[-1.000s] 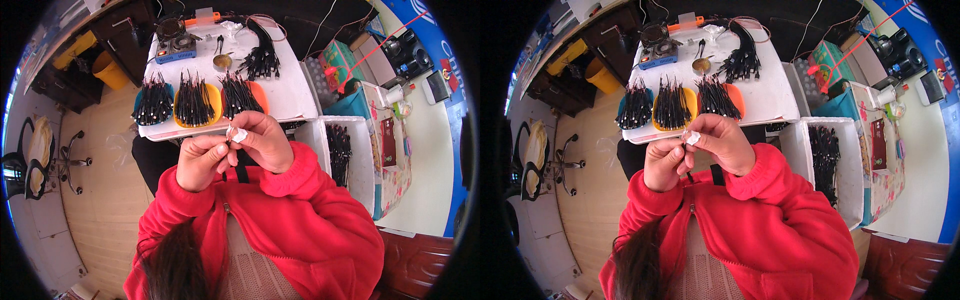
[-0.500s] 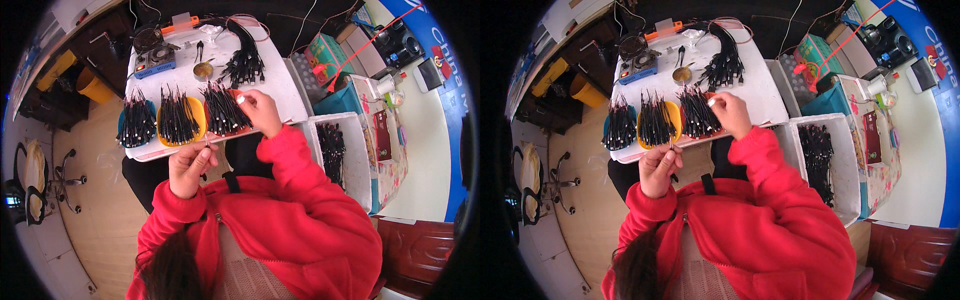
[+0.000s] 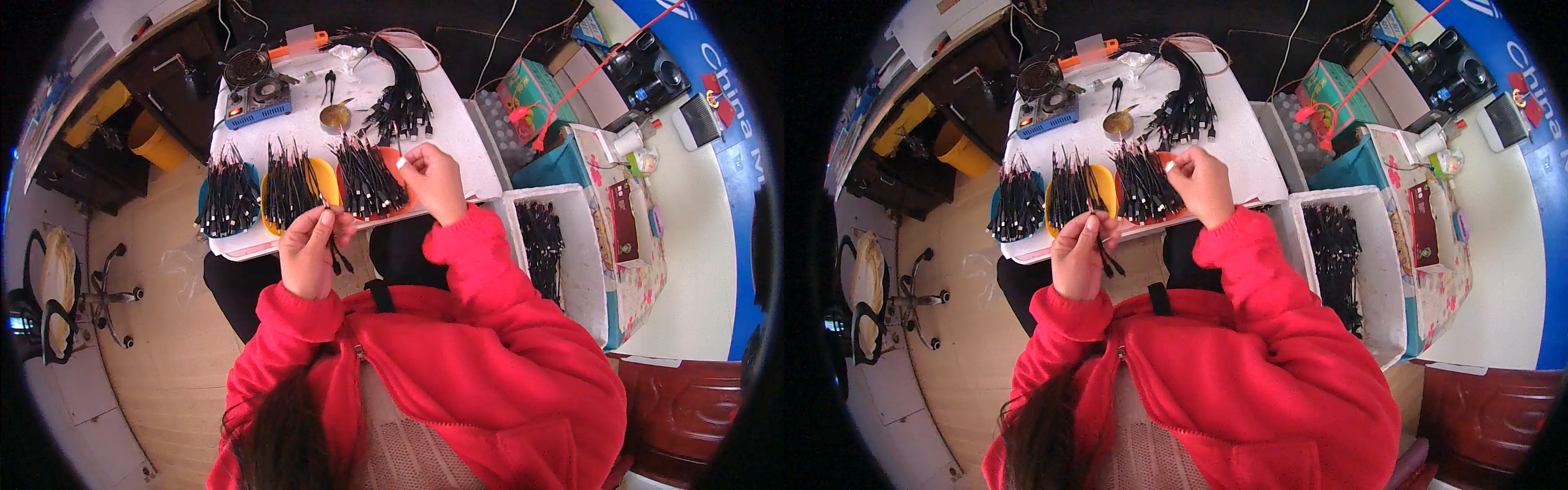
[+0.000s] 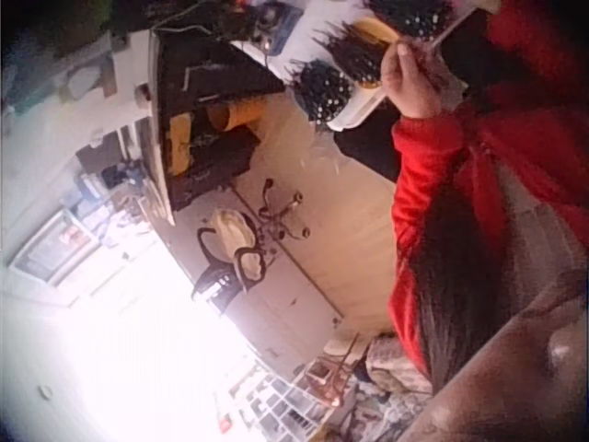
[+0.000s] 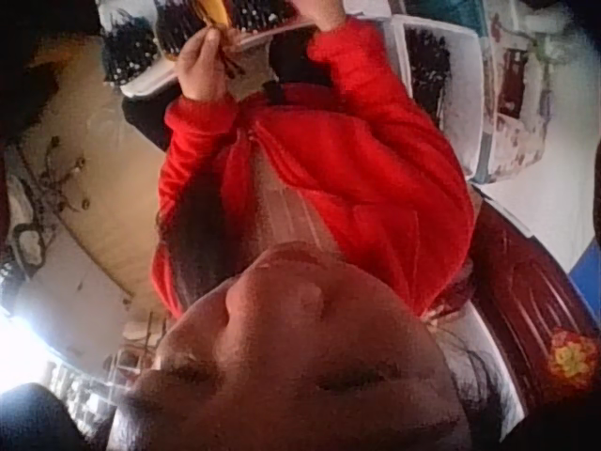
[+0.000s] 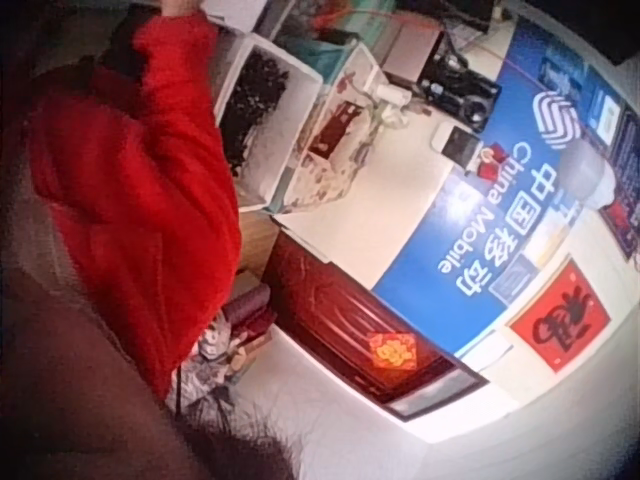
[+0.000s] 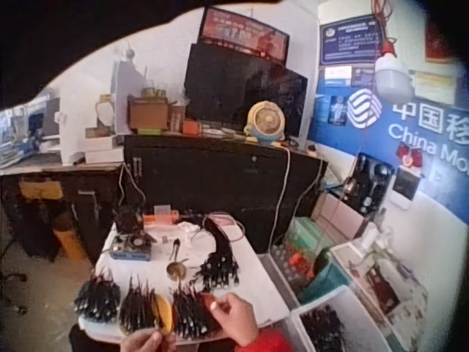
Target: The person sits at a workbench and repeatedly picks up small black cable assemblies, applies a white substance to the ends, and places them into trays. They use a soldering station and pliers while organizing components in colored trays.
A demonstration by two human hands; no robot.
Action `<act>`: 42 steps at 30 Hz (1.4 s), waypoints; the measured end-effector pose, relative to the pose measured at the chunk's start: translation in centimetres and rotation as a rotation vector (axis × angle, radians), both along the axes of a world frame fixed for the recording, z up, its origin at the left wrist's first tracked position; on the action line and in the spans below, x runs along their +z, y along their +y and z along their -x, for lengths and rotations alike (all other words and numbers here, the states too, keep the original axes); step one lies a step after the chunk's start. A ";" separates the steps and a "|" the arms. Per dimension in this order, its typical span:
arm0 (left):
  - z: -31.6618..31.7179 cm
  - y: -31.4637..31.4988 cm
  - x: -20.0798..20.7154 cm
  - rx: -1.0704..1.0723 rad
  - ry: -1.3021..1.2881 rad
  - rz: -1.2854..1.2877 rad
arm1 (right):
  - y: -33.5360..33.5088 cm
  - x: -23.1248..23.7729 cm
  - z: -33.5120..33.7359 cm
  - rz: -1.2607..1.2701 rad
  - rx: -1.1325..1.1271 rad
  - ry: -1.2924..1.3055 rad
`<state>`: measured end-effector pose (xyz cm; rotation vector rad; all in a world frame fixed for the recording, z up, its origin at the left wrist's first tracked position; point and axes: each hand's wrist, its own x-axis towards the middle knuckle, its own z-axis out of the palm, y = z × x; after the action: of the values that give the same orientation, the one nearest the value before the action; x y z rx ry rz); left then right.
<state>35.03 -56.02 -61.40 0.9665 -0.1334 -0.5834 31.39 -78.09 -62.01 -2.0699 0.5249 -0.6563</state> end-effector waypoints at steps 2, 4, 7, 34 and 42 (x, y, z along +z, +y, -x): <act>0.0 -0.8 0.5 0.010 0.037 0.076 | 2.6 1.3 2.0 -0.299 0.233 -0.129; 0.3 -1.9 1.0 0.018 0.034 0.158 | 5.5 2.2 3.9 -0.356 0.255 -0.147; 1.2 -2.6 1.8 0.013 -0.032 0.124 | 8.6 3.2 5.2 -0.163 0.219 -0.095; 2.4 -1.5 2.2 -0.285 0.012 0.193 | 6.5 3.6 4.5 -1.310 0.611 -0.295; 1.0 -1.8 1.1 -0.469 0.114 0.178 | 5.2 2.4 3.7 -1.429 0.582 -0.154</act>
<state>33.98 -57.82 -60.33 0.7269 -0.3088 -1.0376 27.69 -72.84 -59.64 -0.7139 0.1465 0.0100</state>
